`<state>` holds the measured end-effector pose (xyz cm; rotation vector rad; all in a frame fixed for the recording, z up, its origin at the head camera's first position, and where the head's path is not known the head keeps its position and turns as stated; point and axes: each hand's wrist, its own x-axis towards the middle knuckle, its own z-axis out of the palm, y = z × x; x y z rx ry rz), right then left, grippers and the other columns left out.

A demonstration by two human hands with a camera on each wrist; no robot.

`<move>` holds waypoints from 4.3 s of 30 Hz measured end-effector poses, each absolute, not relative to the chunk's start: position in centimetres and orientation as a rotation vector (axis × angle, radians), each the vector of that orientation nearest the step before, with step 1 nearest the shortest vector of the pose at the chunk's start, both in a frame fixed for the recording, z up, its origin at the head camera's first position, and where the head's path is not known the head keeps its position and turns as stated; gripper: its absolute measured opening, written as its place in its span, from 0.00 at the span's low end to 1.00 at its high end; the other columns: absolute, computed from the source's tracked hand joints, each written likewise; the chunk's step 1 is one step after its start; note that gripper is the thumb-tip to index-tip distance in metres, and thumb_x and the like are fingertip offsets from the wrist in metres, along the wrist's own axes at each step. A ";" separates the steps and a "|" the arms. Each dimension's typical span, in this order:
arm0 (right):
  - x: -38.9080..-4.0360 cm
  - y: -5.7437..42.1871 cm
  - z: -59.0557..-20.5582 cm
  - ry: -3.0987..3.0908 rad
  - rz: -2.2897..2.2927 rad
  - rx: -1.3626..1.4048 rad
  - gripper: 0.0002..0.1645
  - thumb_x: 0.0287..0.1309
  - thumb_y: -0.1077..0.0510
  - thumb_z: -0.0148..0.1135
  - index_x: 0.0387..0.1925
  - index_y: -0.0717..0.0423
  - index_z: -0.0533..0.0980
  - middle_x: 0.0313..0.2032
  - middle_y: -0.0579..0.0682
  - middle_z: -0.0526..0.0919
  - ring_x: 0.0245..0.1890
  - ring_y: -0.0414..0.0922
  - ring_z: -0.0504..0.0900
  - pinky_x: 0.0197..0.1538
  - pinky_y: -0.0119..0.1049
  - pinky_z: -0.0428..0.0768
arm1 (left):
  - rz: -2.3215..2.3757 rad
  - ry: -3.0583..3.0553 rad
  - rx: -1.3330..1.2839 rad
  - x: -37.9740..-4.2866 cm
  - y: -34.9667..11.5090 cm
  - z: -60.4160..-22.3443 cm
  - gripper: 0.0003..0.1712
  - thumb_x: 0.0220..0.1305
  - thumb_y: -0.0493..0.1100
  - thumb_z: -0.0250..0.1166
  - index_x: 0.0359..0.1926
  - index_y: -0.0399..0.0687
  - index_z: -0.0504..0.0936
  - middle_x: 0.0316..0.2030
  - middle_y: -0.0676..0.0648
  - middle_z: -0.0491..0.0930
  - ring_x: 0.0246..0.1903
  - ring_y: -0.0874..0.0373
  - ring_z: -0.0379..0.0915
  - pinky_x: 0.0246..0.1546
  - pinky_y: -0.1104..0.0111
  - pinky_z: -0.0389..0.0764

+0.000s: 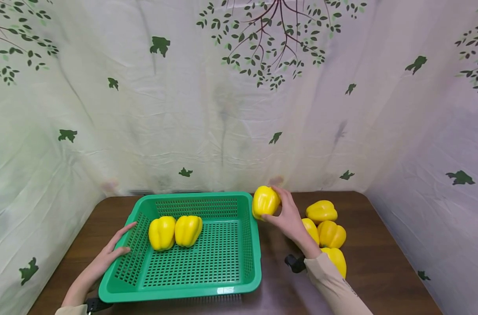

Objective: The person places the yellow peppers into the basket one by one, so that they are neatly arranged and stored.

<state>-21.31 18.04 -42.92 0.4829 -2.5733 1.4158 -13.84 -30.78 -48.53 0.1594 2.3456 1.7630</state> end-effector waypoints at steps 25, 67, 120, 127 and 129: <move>-20.2 12.5 -40.5 -2.501 1.512 0.805 0.47 0.47 0.65 0.73 0.67 0.61 0.60 0.62 0.60 0.61 0.57 0.55 0.67 0.56 0.51 0.72 | 1.782 2.336 0.210 -14.0 -30.8 -48.4 0.35 0.71 0.37 0.49 0.74 0.50 0.46 0.70 0.31 0.39 0.57 0.34 0.60 0.41 0.64 0.79; -20.2 5.7 -42.9 -2.643 1.569 0.797 0.45 0.49 0.60 0.71 0.68 0.54 0.61 0.66 0.54 0.60 0.53 0.49 0.70 0.47 0.42 0.77 | 1.754 2.360 0.154 -13.8 -30.7 -48.5 0.35 0.71 0.38 0.49 0.74 0.52 0.47 0.70 0.32 0.40 0.56 0.35 0.61 0.41 0.63 0.79; -21.0 2.8 -46.2 -2.876 1.428 0.609 0.44 0.37 0.75 0.70 0.61 0.59 0.68 0.62 0.63 0.60 0.54 0.60 0.68 0.42 0.48 0.76 | 1.759 2.371 0.240 -14.1 -31.0 -48.5 0.35 0.71 0.37 0.50 0.74 0.49 0.46 0.70 0.31 0.39 0.50 0.64 0.68 0.42 0.68 0.78; -21.1 2.6 -46.4 -2.870 1.396 0.613 0.44 0.37 0.75 0.72 0.60 0.60 0.68 0.61 0.64 0.60 0.52 0.60 0.69 0.41 0.48 0.77 | 1.765 2.367 0.265 -14.0 -31.0 -48.4 0.35 0.71 0.37 0.50 0.74 0.48 0.46 0.70 0.31 0.39 0.49 0.71 0.67 0.42 0.69 0.77; -21.1 2.6 -46.4 -2.870 1.399 0.608 0.44 0.36 0.75 0.72 0.60 0.60 0.68 0.61 0.64 0.60 0.52 0.60 0.69 0.41 0.48 0.77 | 1.762 2.371 0.264 -14.1 -31.0 -48.4 0.35 0.71 0.37 0.50 0.74 0.48 0.46 0.70 0.31 0.39 0.49 0.71 0.67 0.43 0.69 0.77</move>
